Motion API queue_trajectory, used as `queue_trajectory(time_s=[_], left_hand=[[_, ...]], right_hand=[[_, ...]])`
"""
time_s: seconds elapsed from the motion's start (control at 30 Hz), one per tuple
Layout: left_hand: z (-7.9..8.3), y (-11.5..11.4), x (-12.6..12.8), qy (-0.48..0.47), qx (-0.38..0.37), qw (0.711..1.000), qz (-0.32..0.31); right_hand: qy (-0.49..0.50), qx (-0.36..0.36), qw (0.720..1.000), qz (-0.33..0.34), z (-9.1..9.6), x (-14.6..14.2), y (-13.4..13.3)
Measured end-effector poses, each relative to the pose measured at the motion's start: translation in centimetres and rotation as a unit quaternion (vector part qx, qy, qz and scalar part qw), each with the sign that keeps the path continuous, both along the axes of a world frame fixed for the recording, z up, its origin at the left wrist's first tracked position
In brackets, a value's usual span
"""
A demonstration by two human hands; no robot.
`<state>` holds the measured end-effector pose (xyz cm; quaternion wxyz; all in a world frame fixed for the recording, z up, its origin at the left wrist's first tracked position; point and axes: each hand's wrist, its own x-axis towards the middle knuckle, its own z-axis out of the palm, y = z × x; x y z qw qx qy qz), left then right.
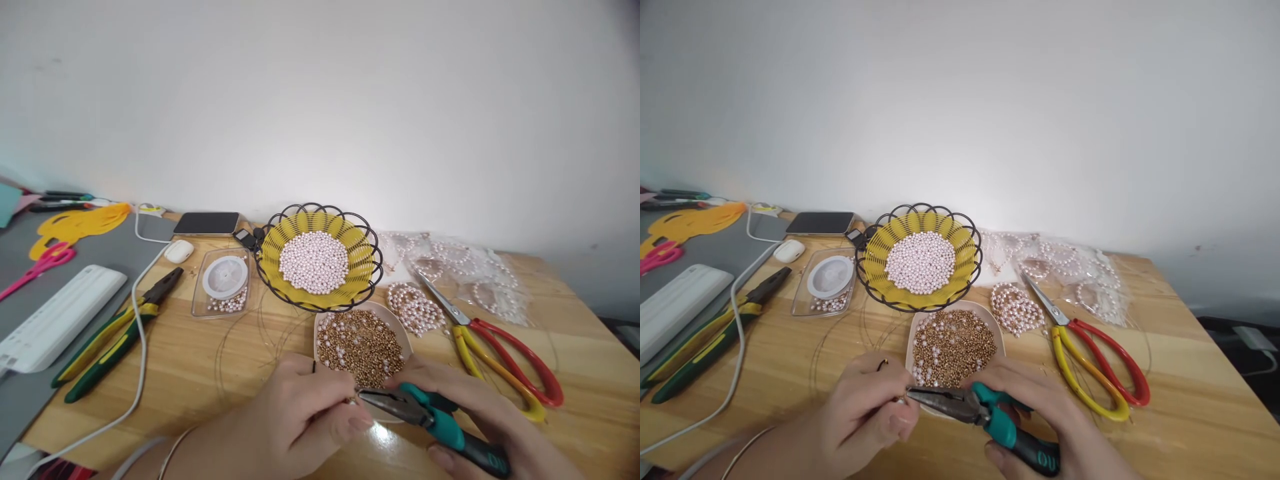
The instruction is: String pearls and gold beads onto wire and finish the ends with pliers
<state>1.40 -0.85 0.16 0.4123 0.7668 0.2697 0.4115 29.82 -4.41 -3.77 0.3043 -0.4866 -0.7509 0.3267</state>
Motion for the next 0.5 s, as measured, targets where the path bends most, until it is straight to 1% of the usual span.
queue_trajectory(time_s=[0.1,0.23,0.3,0.4,0.5], left_hand=[[-0.11,-0.04,0.00,-0.010,-0.009,1.000,-0.013],[-0.43,-0.08,-0.07,-0.004,-0.020,1.000,-0.015],[-0.46,-0.13,-0.12,0.003,-0.025,1.000,-0.014],[-0.39,-0.23,-0.16,0.007,-0.018,1.000,-0.015],[-0.29,-0.27,-0.12,0.012,-0.006,1.000,-0.013]], right_hand=[[-0.014,0.024,1.000,-0.001,-0.26,-0.11,0.04],[-0.025,0.064,0.998,0.006,-0.49,-0.33,0.10],[-0.027,0.073,0.997,0.003,-0.55,-0.39,0.15],[-0.022,0.063,0.998,-0.001,-0.58,-0.42,0.16],[-0.005,0.038,0.999,-0.004,-0.58,-0.28,0.04]])
